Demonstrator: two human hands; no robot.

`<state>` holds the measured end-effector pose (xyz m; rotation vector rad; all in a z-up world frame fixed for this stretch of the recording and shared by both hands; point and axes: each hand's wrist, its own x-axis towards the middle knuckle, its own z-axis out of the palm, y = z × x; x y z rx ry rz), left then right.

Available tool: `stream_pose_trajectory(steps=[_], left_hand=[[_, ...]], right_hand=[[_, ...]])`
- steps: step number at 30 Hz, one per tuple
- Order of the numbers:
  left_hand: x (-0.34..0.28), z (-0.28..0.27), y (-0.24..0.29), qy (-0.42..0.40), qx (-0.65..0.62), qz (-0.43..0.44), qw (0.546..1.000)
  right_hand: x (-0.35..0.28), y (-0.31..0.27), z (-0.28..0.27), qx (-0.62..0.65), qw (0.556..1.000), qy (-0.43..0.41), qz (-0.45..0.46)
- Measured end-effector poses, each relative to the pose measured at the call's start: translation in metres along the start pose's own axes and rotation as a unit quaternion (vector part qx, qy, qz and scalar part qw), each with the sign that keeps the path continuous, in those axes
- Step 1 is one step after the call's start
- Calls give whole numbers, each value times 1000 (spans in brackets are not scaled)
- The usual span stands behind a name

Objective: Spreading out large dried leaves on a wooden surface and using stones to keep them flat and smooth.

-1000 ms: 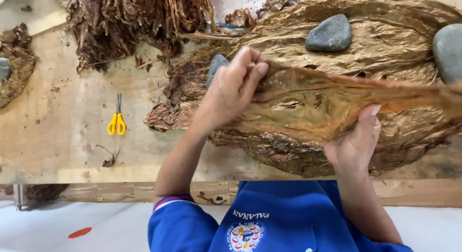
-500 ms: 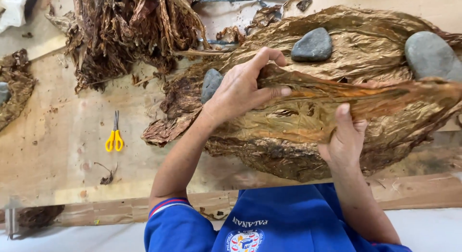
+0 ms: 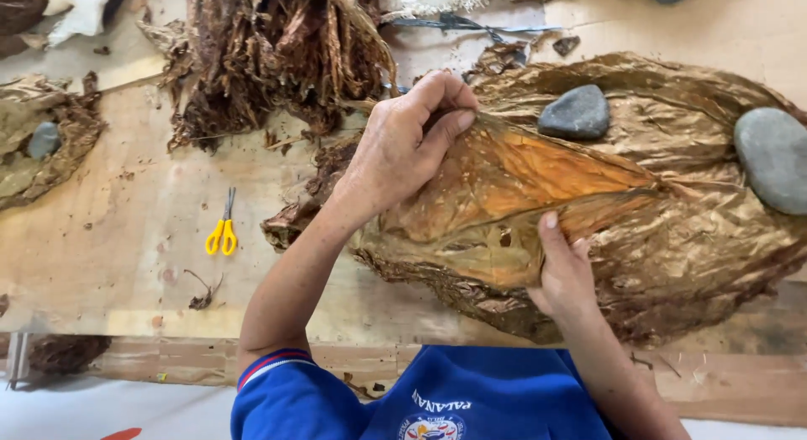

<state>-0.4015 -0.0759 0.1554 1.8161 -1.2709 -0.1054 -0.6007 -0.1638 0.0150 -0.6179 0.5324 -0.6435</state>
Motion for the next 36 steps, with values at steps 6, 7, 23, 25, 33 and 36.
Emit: stream_pose_trajectory(steps=[6,7,23,25,33,36], left_hand=[[17,-15,21,-87,44,48,994],[19,-13,21,-91,38,54,994],[80,57,-47,-193,-102,-75,973],[86,55,-47,-211,-87,-61,972],[89,38,-14,-237,-201,-98,945],[80,37,-2,-236,-227,-136,935]], right_hand=[[2,8,-15,-3,999,7,42],[4,5,-23,-3,999,13,35],[7,-6,-73,-16,984,73,-159],[5,-3,-82,-15,989,44,-144],[0,-15,-103,-2,985,94,-144],[-3,-18,-117,6,983,116,-141]])
